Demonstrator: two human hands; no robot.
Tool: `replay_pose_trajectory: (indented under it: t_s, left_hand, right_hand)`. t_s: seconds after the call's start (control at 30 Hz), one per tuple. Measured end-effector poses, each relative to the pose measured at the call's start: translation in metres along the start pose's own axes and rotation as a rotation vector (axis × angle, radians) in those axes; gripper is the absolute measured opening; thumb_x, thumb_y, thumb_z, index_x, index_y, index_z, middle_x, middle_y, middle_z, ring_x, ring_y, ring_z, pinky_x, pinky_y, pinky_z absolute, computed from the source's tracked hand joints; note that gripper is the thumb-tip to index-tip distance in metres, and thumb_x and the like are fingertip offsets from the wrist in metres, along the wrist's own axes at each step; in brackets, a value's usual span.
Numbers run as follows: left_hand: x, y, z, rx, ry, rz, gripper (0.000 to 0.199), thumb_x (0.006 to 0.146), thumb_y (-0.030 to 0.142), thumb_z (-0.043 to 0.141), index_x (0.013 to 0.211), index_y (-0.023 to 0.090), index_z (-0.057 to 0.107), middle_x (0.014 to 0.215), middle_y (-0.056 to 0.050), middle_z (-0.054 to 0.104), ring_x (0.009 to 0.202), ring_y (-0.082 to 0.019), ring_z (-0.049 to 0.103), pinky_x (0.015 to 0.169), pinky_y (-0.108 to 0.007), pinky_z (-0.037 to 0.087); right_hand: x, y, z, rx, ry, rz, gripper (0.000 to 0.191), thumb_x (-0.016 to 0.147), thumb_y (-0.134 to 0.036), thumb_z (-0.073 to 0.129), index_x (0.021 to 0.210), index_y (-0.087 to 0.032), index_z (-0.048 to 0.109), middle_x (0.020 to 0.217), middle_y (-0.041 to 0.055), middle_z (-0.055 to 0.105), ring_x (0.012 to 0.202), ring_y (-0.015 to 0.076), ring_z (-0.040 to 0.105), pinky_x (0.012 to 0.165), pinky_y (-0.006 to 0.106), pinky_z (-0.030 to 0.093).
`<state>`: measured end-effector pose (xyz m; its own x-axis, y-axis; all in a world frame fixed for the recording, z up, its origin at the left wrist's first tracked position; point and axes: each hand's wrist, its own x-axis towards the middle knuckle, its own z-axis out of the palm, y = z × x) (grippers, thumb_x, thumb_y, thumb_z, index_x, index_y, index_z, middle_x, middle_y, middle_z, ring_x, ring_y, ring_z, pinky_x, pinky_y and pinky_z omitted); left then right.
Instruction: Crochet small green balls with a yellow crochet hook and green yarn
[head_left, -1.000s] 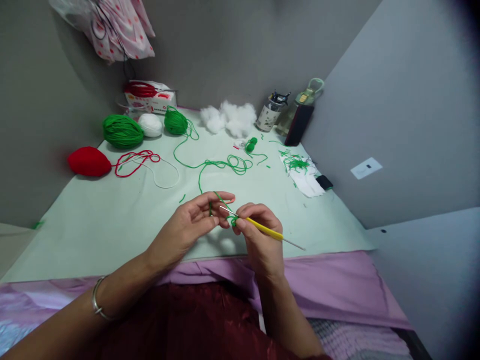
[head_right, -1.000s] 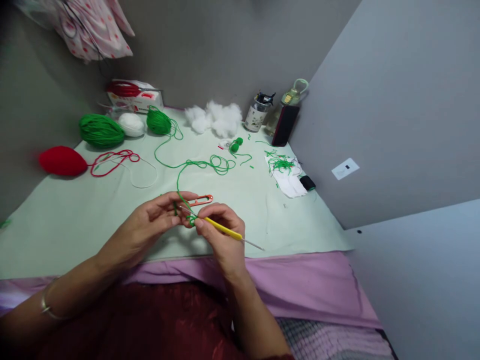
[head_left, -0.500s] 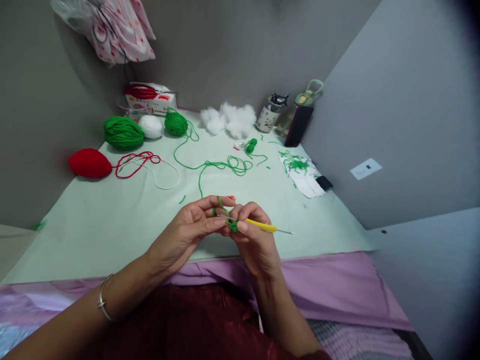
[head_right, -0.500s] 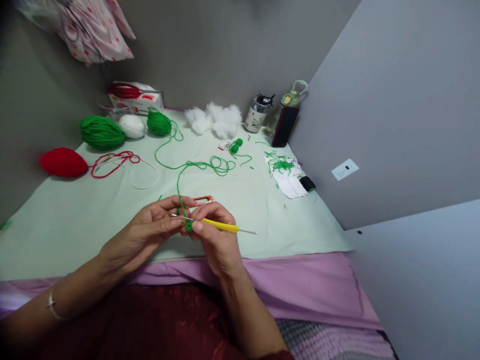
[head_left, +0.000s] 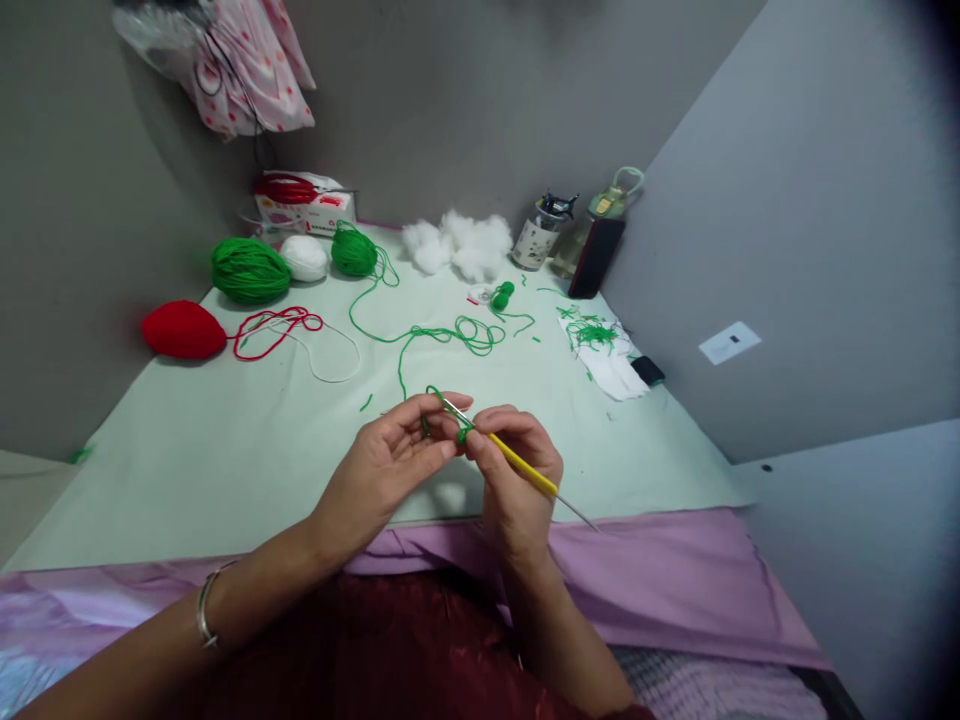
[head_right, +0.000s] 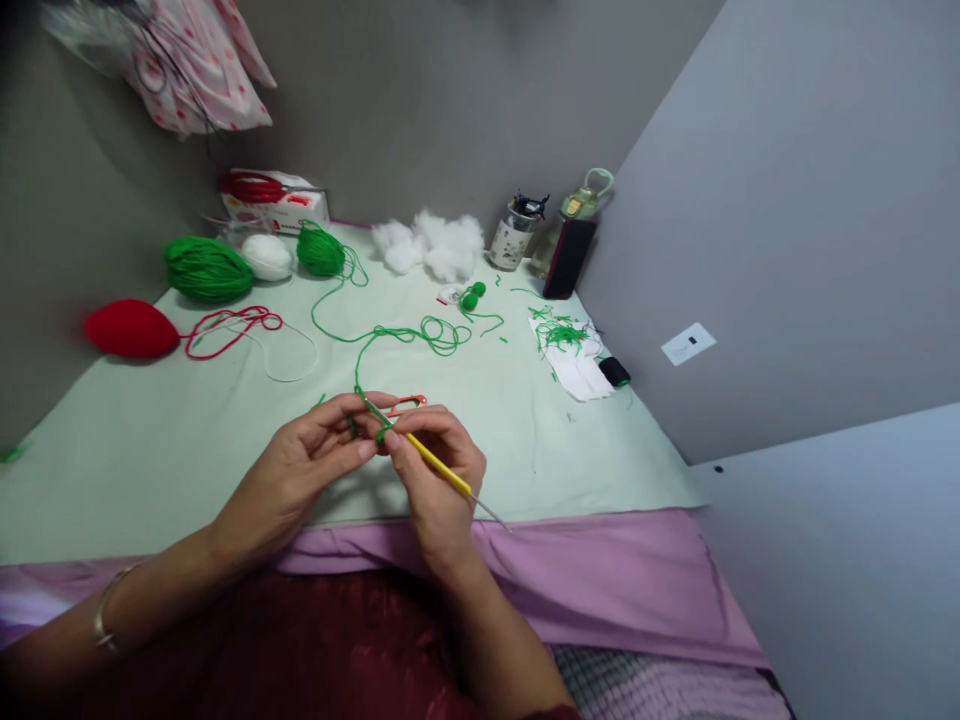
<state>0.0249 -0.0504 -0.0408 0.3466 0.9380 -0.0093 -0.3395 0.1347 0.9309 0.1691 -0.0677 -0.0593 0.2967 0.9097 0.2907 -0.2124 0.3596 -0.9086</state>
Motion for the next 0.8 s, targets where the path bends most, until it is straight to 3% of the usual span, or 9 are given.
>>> replay_pose_trajectory:
  t_s: [0.1,0.17,0.27,0.4,0.63,0.8]
  left_hand:
    - [0.001,0.000,0.001,-0.011,-0.009,-0.007,0.029,0.090,0.031,0.081,0.118,0.025,0.079,0.106,-0.004,0.072,0.106,-0.019,0.064,0.099,-0.029,0.050]
    - [0.002,0.000,0.002,-0.050,0.010,-0.027,0.029,0.089,0.031,0.083,0.117,0.025,0.080,0.098,-0.002,0.071,0.098,-0.018,0.064,0.093,-0.028,0.051]
    - [0.004,0.000,0.003,-0.108,0.034,-0.045,0.028,0.087,0.030,0.084,0.114,0.023,0.081,0.089,-0.001,0.069,0.087,-0.016,0.064,0.088,-0.029,0.051]
    - [0.005,0.003,0.002,-0.132,0.024,-0.047,0.034,0.087,0.028,0.084,0.120,0.021,0.077,0.091,-0.003,0.072,0.086,-0.018,0.067,0.089,-0.032,0.051]
    - [0.005,0.005,0.002,-0.115,0.037,-0.037,0.038,0.086,0.023,0.084,0.124,0.020,0.075,0.087,0.001,0.067,0.081,-0.014,0.065,0.085,-0.028,0.050]
    - [0.006,0.006,0.001,-0.105,0.024,-0.049,0.040,0.085,0.023,0.084,0.124,0.021,0.074,0.085,0.001,0.068,0.077,-0.014,0.064,0.081,-0.029,0.051]
  right_hand:
    - [-0.002,-0.004,0.003,-0.027,0.002,-0.070,0.011,0.084,-0.018,0.081,0.084,-0.028,0.076,0.084,0.0007,0.069,0.082,0.0164,0.067,0.070,0.029,0.057]
    - [-0.002,-0.005,0.002,-0.039,-0.009,-0.072,0.010,0.084,-0.019,0.082,0.085,-0.028,0.077,0.085,0.0012,0.070,0.081,0.0166,0.068,0.071,0.030,0.058]
    - [0.002,-0.003,-0.005,-0.004,-0.088,0.028,0.008,0.084,-0.026,0.085,0.089,-0.027,0.078,0.088,0.0009,0.072,0.075,0.0156,0.067,0.071,0.031,0.060]
    - [0.007,-0.001,-0.017,0.072,-0.210,0.127,0.009,0.086,-0.030,0.083,0.095,-0.027,0.080,0.090,0.0009,0.074,0.071,0.0146,0.067,0.072,0.033,0.060]
    - [0.006,-0.004,-0.016,-0.086,-0.109,-0.044,0.008,0.093,-0.027,0.076,0.093,-0.030,0.084,0.089,0.0025,0.074,0.075,0.0162,0.066,0.071,0.033,0.056]
    - [0.007,-0.009,-0.013,-0.158,-0.158,-0.096,0.009,0.093,-0.029,0.076,0.094,-0.031,0.085,0.095,0.0044,0.077,0.088,0.0202,0.069,0.082,0.037,0.057]
